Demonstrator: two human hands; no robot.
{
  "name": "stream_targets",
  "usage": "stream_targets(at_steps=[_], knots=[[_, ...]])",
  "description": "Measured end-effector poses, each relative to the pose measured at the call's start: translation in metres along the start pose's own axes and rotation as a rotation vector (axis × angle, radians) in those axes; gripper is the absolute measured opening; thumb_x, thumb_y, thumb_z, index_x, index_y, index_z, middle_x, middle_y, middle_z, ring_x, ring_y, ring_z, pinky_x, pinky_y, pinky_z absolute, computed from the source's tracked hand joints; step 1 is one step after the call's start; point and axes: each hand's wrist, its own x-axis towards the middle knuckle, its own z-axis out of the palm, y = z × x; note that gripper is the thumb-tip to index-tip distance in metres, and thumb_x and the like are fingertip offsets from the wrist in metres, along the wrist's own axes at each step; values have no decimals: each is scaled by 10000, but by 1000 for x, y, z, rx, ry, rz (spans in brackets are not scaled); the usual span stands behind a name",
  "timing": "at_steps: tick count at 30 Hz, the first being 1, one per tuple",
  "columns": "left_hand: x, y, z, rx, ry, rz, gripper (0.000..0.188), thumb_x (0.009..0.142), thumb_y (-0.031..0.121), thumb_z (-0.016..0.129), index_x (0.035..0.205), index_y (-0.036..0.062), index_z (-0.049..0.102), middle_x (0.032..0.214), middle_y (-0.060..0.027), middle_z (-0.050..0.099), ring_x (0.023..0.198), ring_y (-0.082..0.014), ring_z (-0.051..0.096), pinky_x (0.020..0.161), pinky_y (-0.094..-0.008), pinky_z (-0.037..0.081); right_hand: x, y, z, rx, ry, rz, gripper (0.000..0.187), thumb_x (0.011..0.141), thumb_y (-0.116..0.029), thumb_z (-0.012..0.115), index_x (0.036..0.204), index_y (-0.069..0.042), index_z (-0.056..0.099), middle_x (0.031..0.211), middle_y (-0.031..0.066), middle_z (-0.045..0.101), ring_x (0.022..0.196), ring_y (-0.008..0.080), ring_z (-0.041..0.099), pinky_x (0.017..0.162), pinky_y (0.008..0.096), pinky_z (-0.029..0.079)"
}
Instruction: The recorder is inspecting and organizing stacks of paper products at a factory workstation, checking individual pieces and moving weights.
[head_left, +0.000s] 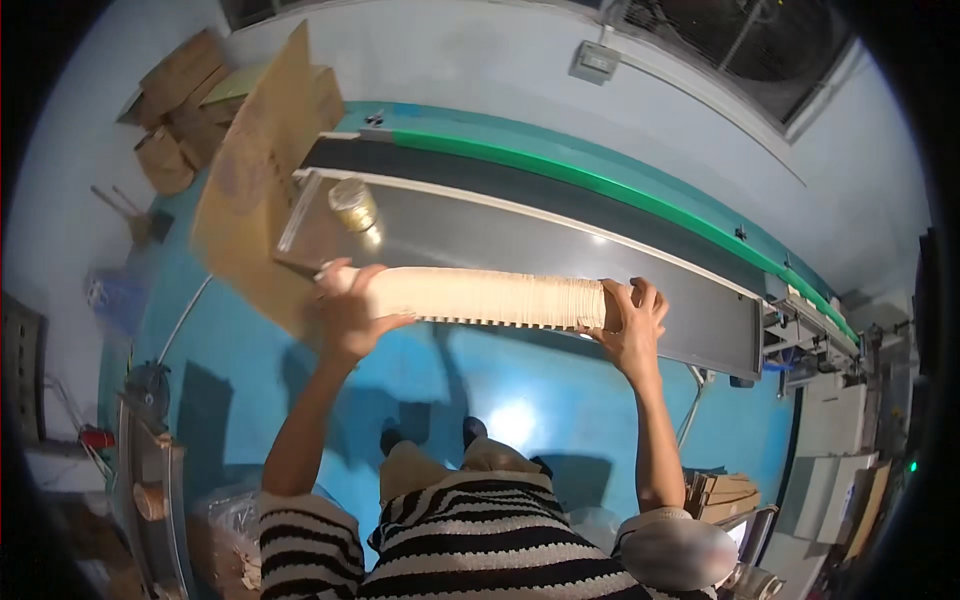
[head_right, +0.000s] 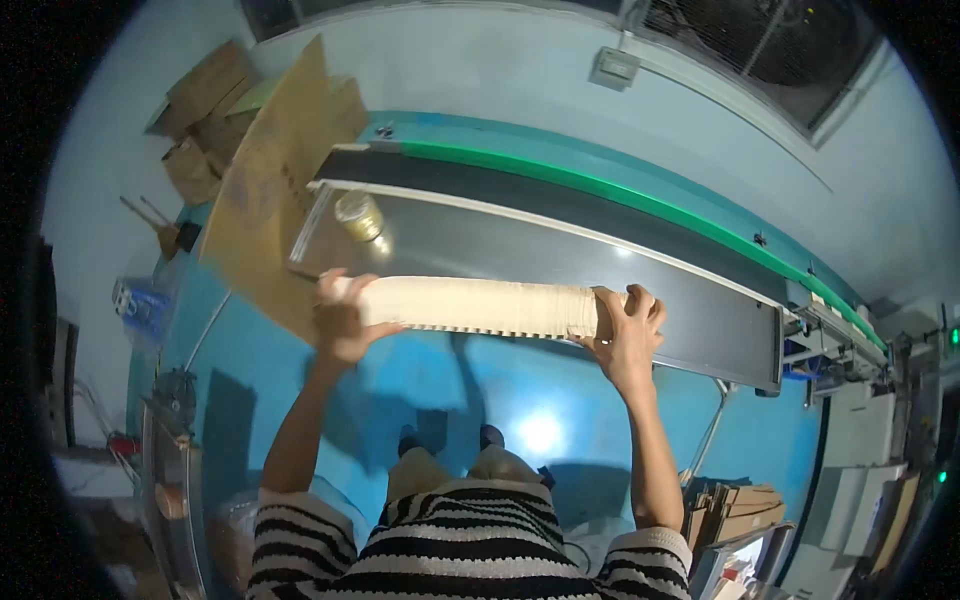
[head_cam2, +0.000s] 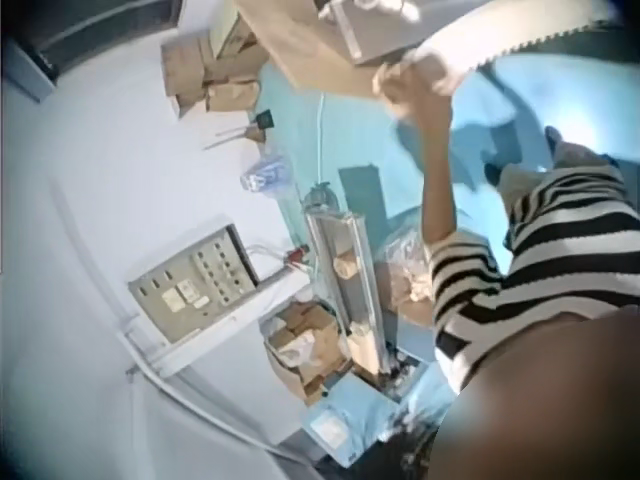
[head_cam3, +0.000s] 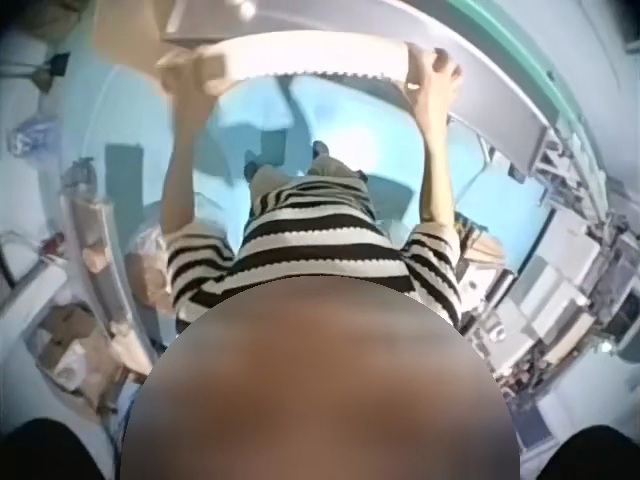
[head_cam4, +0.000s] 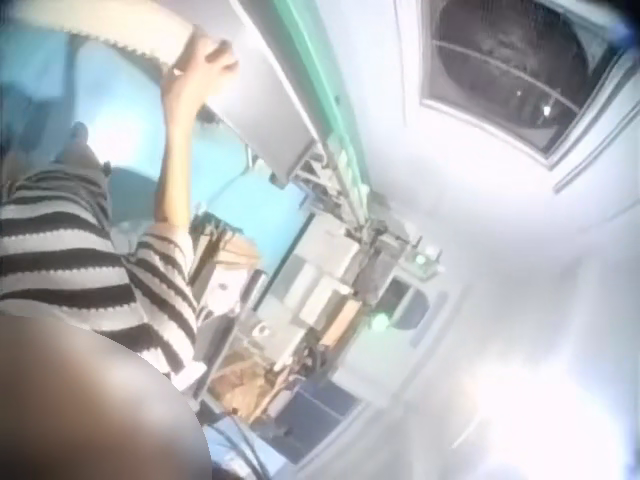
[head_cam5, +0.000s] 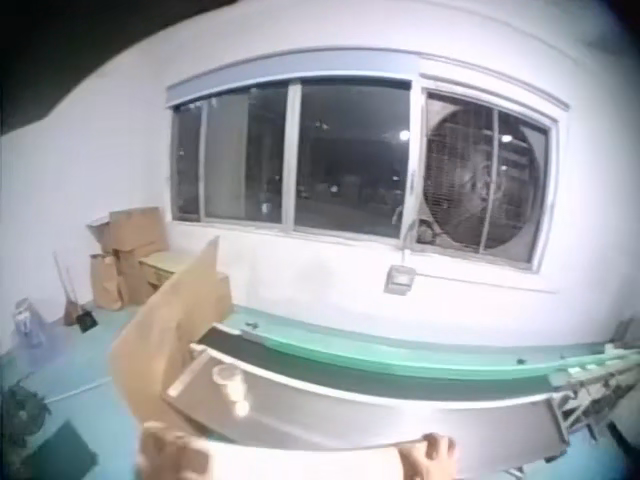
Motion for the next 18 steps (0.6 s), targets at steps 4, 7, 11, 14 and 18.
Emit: stream_targets(at_steps=[4, 7, 11, 14, 18], knots=[[88, 21, 96, -121, -675, -129, 895, 596, 594, 857, 1329, 172, 566, 1415, -211, 404, 1303, -403, 385, 1082, -521, 352, 56, 107, 36, -137, -394, 180, 858, 567, -535, 895, 1320, -271, 578, 1365, 184, 422, 1252, 401, 410, 894, 595, 459], [151, 3, 143, -207, -732, -81, 931, 637, 677, 802, 1371, 171, 536, 1461, -211, 379, 1333, -390, 400, 1087, -509, 371, 108, 193, 54, 158, -262, 100, 936, 620, -666, 824, 1347, -142, 551, 1230, 226, 527, 1049, 343, 569, 864, 476, 519], [196, -38, 179, -424, -475, -321, 836, 689, 721, 735, 1247, 108, 629, 1326, -214, 552, 1263, -355, 521, 1013, -467, 445, 135, 290, 56, 630, -298, 573, 877, 769, -709, 684, 1236, 29, 597, 1021, 179, 645, 880, 233, 650, 802, 356, 537], [200, -49, 184, -511, -491, -757, 640, 816, 656, 663, 929, 26, 690, 903, -172, 698, 942, -285, 672, 844, -392, 511, 100, 312, 50, 1024, -203, 762, 737, 896, -645, 581, 1179, 34, 638, 1052, 128, 663, 955, 185, 630, 835, 320, 503], [135, -8, 189, -562, -80, -205, 515, 808, 410, 789, 1060, 8, 590, 918, -155, 671, 860, -272, 659, 784, -347, 511, 60, 268, 53, 806, -103, 445, 671, 878, -383, 720, 1337, 50, 490, 1152, 128, 623, 1071, 196, 575, 911, 333, 481]])
